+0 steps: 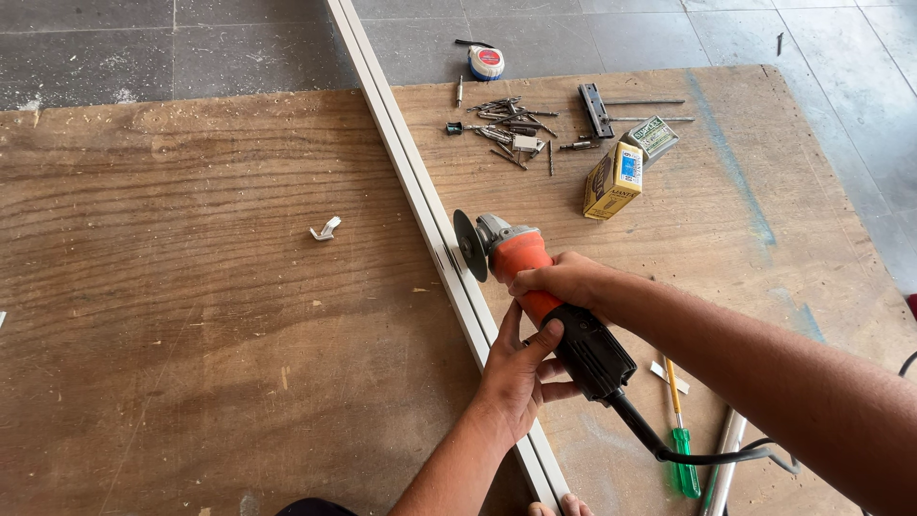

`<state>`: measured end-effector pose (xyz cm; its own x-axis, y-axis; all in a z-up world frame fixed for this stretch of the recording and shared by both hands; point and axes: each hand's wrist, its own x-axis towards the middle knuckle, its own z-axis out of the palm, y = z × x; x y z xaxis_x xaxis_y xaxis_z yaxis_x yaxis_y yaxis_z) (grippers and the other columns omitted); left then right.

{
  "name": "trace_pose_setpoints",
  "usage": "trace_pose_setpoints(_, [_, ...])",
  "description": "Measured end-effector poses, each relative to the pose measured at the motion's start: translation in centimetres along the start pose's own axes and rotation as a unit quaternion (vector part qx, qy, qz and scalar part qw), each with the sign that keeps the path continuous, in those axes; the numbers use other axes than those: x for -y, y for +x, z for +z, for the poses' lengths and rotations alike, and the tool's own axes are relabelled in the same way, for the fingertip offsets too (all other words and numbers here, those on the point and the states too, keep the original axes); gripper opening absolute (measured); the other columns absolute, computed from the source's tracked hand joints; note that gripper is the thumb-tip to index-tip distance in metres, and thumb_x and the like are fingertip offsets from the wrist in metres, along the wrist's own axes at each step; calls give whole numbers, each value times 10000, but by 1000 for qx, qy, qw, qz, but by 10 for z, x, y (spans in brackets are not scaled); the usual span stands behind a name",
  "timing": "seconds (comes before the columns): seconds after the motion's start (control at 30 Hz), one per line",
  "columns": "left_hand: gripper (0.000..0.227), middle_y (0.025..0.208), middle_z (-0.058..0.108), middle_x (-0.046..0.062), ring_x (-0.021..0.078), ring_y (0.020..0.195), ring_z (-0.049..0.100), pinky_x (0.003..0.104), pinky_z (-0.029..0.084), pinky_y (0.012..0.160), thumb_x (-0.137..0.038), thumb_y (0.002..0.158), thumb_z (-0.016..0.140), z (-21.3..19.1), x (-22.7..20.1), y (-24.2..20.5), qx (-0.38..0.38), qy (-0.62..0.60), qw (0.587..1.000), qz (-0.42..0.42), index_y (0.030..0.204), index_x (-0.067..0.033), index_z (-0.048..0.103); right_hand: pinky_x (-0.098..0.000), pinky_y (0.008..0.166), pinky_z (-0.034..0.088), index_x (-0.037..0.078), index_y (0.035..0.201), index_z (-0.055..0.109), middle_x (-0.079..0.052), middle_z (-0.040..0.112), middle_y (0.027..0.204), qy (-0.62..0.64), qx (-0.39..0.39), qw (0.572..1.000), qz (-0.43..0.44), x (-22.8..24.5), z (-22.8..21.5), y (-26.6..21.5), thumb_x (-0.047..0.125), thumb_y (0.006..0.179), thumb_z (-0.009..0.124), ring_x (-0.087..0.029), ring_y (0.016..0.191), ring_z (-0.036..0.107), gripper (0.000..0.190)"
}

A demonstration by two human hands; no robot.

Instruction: The person uses an angle grinder to cut a white molding strip on a wooden board. After cutting, they use a chisel and hammer to remove a small section of the molding.

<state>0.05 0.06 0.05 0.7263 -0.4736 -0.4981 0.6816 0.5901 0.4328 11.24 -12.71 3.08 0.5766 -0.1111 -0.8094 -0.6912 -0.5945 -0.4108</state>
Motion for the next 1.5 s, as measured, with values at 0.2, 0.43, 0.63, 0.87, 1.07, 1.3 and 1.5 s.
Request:
trace_pose_setpoints(0.2, [1197,1283,620,179,335,1094,706,562,678,795,-479,691,842,-1,3,0,8,-1,1000,8,1631,-291,124,-396,657,632,-44,1248,646,-214,719,1007,-5,1,1000,-7,-2,-1,2,358,663,795,-279,804,747,726])
trace_pose_setpoints(0.43, [1185,1289,622,165,328,1119,707,560,683,813,-476,688,839,-1,2,-1,-5,-1,1000,-6,1617,-291,128,-408,639,628,-57,1251,642,-239,713,1000,-7,-5,1000,5,-3,1,1,353,674,785,-297,774,745,722])
trace_pose_setpoints(0.63, [1189,1251,660,169,325,1073,715,550,673,787,-470,686,828,7,-6,-8,-3,21,1000,-10,1627,-343,113,-388,635,634,-63,1273,624,-225,723,1009,11,-24,999,-18,-1,-2,-13,382,684,796,-284,777,753,758])
trace_pose_setpoints(0.87, [1185,1296,643,151,323,1095,705,561,663,817,-508,706,806,10,-22,-16,21,82,996,22,1634,-341,89,-401,606,634,-70,1247,586,-236,697,965,128,8,990,-51,6,-9,-28,323,713,773,-296,740,729,689])
trace_pose_setpoints(1.07, [1011,1383,598,163,326,1133,702,511,645,884,-556,771,742,-12,-6,-14,-94,194,974,66,1603,-266,245,-360,591,608,-51,1214,605,-192,695,936,188,33,980,-61,-5,-6,-33,306,730,774,-259,711,703,625])
trace_pose_setpoints(1.3, [1038,1515,325,317,428,1361,454,480,561,978,-658,907,690,-47,42,-3,-352,631,691,16,1538,-17,172,-376,629,623,-25,1176,607,-171,707,941,258,39,965,-32,-36,-21,-63,313,773,733,-248,736,725,540])
trace_pose_setpoints(1.5, [888,1521,344,324,459,1282,530,453,597,966,-437,870,724,-43,79,29,-387,680,623,22,1453,56,271,-381,629,624,-28,1150,614,-167,710,934,310,14,949,-49,-80,-50,-109,344,772,729,-249,746,731,543])
